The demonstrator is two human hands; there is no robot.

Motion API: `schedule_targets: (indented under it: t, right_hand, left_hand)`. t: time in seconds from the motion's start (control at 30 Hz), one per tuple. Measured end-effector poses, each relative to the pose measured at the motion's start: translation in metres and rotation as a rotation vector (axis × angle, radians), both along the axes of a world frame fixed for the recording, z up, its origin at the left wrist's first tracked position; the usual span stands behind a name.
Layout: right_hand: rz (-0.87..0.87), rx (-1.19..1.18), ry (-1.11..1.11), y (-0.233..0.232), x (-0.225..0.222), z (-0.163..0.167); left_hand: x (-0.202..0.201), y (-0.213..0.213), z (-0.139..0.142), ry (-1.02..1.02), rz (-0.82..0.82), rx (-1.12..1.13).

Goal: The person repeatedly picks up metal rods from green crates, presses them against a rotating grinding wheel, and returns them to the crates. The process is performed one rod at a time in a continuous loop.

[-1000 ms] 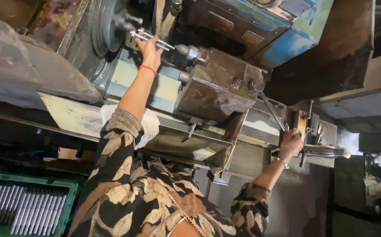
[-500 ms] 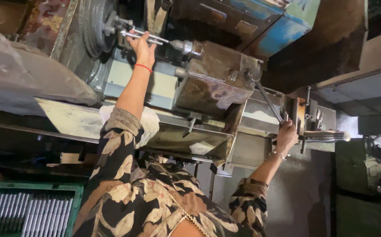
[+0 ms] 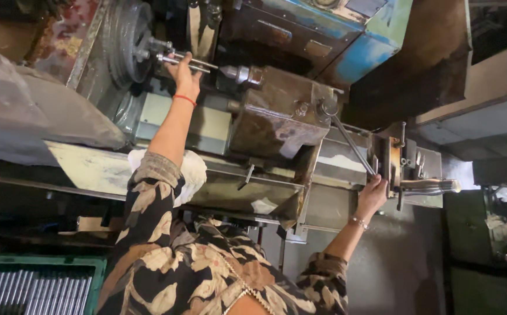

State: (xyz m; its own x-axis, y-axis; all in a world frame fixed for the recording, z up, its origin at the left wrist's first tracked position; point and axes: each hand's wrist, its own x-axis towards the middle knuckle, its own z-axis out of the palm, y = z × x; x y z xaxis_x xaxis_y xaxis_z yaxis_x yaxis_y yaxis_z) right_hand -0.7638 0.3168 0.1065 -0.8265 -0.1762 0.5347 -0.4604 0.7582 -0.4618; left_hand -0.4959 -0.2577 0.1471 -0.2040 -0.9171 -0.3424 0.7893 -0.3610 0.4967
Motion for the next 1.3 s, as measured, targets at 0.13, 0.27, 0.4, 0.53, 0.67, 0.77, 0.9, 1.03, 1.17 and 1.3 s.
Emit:
schedule_targets:
  t: [0.13,0.27,0.4,0.53,0.67,0.77,0.9,1.03,1.17,1.3]
  right_hand:
    - [-0.092,0.166,-0.094,0.007,0.005,0.002]
    - [-0.026,0.097,-0.078,-0.003,0.017,0.013]
    - [0.099,-0.081,-0.16,0.0,0.039,0.015]
    - [-0.026,-0.29,0.045,0.023,0.085,-0.031]
    - [-0.331,-1.051,-0.653,0.042,0.192,-0.127]
    - [-0.462,-1.189,-1.061,0.042,0.249,-0.168]
    - [-0.229,-0.877,-1.001,0.045,0.276,-0.171]
    - [-0.114,-0.952,-1.055,0.045,0.281,-0.16]
    - [-0.257,-1.243,-1.095,0.037,0.301,-0.15]
    - [-0.088,-1.095,-0.998,-0.014,0.338,-0.129]
  left_hand:
    - [0.004,0.003,0.0,0.091,-0.006,-0.004]
    - [0.005,0.001,0.0,0.109,-0.04,0.059]
    - [-0.001,-0.003,0.007,0.054,-0.049,0.05]
    - [0.002,0.0,0.026,0.032,0.001,-0.011]
    - [0.04,0.045,0.057,0.1,-0.032,-0.324]
    - [0.085,0.097,0.08,0.049,-0.151,-0.598]
    - [0.175,0.153,0.065,-0.243,-0.274,-0.594]
    - [0.254,0.17,0.019,-0.361,-0.271,-0.562]
    - [0.345,0.187,-0.024,-0.797,-0.107,-0.707]
    - [0.423,0.213,-0.049,-1.417,0.086,-0.81]
